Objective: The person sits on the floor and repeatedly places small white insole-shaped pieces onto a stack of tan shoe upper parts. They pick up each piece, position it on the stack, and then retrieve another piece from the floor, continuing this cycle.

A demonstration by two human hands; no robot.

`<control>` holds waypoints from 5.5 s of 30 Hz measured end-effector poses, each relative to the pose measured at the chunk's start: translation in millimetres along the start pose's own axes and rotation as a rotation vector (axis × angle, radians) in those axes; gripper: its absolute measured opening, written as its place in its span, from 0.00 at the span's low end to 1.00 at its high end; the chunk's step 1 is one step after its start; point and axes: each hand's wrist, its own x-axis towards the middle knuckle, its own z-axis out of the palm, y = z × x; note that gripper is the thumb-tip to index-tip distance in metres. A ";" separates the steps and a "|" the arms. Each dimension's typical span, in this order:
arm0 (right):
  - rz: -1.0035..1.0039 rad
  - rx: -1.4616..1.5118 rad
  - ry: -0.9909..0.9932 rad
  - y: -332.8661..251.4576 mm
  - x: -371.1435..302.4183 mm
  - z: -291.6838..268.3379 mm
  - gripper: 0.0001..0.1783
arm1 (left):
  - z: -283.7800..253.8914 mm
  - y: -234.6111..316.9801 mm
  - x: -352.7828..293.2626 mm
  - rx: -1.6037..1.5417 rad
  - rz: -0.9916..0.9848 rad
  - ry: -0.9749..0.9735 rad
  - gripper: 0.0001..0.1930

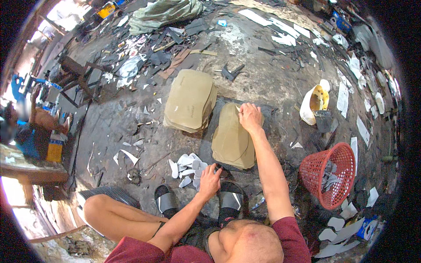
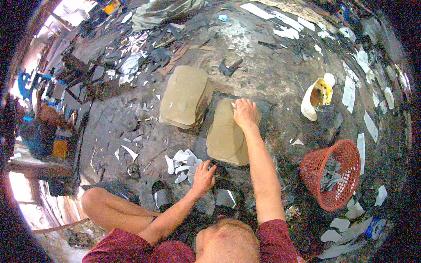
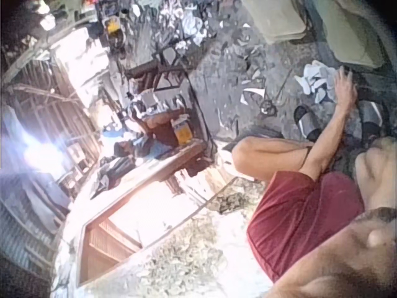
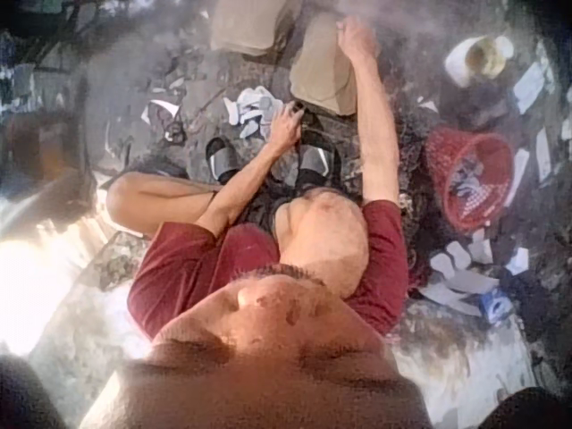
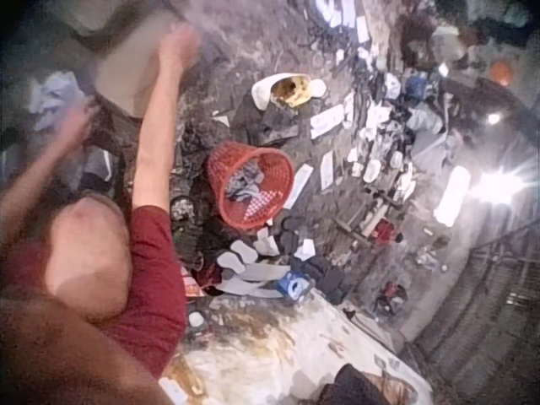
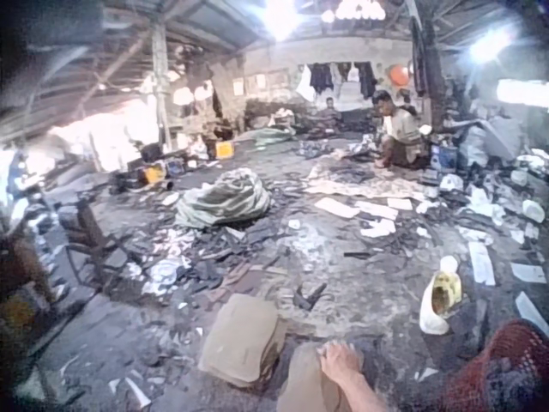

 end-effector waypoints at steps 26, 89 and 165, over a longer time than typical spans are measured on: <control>0.999 1.376 -0.043 -110.4 -245.2 -57.5 0.14 | -61.7 13.1 16.4 -0.685 -0.339 0.285 0.16; -0.111 0.208 -0.120 -43.6 -174.1 -49.2 0.14 | -11.5 -17.3 87.1 -0.021 0.278 0.146 0.11; -0.241 -0.033 -0.091 -38.1 -169.4 -18.5 0.13 | -7.8 28.8 43.4 -0.447 -0.043 0.398 0.20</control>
